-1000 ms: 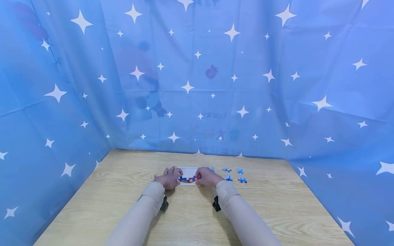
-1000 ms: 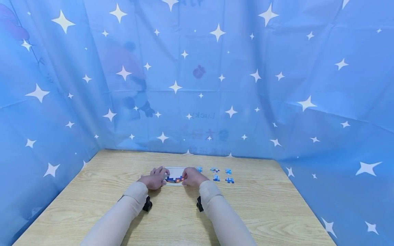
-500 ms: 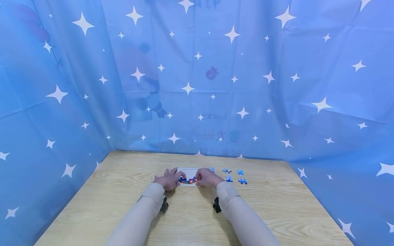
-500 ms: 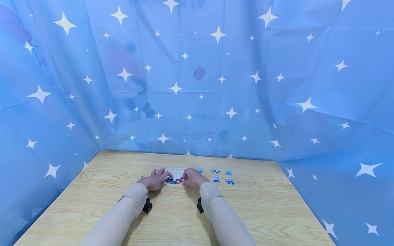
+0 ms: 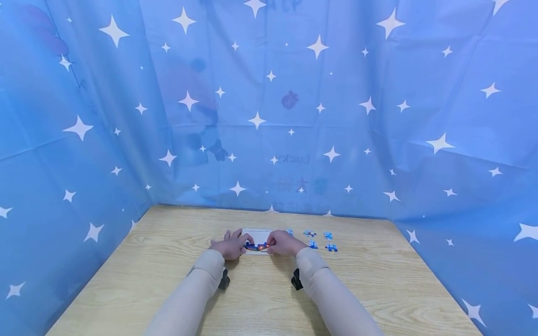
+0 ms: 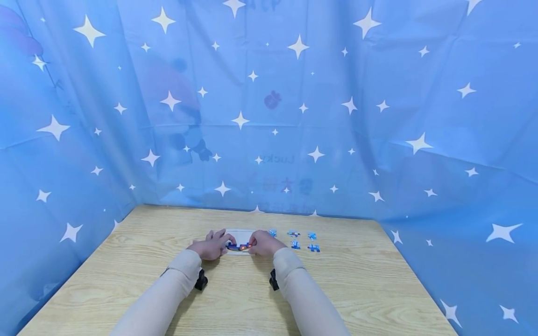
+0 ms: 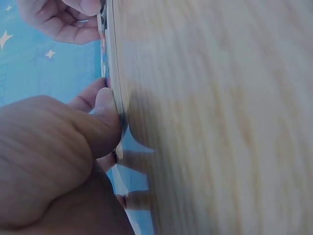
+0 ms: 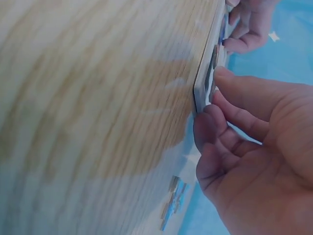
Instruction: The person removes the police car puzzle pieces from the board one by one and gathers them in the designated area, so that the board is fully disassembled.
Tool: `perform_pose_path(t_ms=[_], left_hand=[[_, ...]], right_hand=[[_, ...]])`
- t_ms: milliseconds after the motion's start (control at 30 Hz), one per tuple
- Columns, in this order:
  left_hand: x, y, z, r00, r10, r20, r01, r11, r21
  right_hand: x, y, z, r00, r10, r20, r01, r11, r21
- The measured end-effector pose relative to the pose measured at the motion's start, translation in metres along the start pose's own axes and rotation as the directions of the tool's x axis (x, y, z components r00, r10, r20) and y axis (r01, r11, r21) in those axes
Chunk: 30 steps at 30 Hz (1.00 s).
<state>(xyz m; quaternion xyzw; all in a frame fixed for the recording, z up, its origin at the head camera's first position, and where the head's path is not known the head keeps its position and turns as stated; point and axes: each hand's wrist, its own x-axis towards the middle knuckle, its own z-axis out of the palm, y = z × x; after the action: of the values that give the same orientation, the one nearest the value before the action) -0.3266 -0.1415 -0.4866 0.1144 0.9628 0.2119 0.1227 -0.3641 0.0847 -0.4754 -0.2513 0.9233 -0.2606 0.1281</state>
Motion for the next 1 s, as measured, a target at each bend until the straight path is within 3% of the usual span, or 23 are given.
perform_pose_path(t_ms=[267,533,867,1000], left_hand=[[-0.004,0.003,-0.002,1.000,-0.012,0.006,0.012,1.000,0.006],[0.015,-0.012,0.008,1.000,0.005,0.012,-0.006,1.000,0.022],[0.004,-0.003,0.000,1.000,-0.013,0.017,0.013,1.000,0.012],[0.012,-0.009,0.006,1.000,-0.014,0.018,0.014,1.000,0.003]], right_hand=[[-0.002,0.000,0.002,1.000,0.006,-0.006,-0.006,1.000,0.025],[0.000,0.002,0.003,1.000,0.020,-0.017,-0.019,0.998,0.052],[0.000,0.005,0.001,1.000,0.018,-0.007,-0.017,0.998,0.066],[-0.001,0.005,0.000,1.000,0.020,-0.002,-0.020,0.997,0.068]])
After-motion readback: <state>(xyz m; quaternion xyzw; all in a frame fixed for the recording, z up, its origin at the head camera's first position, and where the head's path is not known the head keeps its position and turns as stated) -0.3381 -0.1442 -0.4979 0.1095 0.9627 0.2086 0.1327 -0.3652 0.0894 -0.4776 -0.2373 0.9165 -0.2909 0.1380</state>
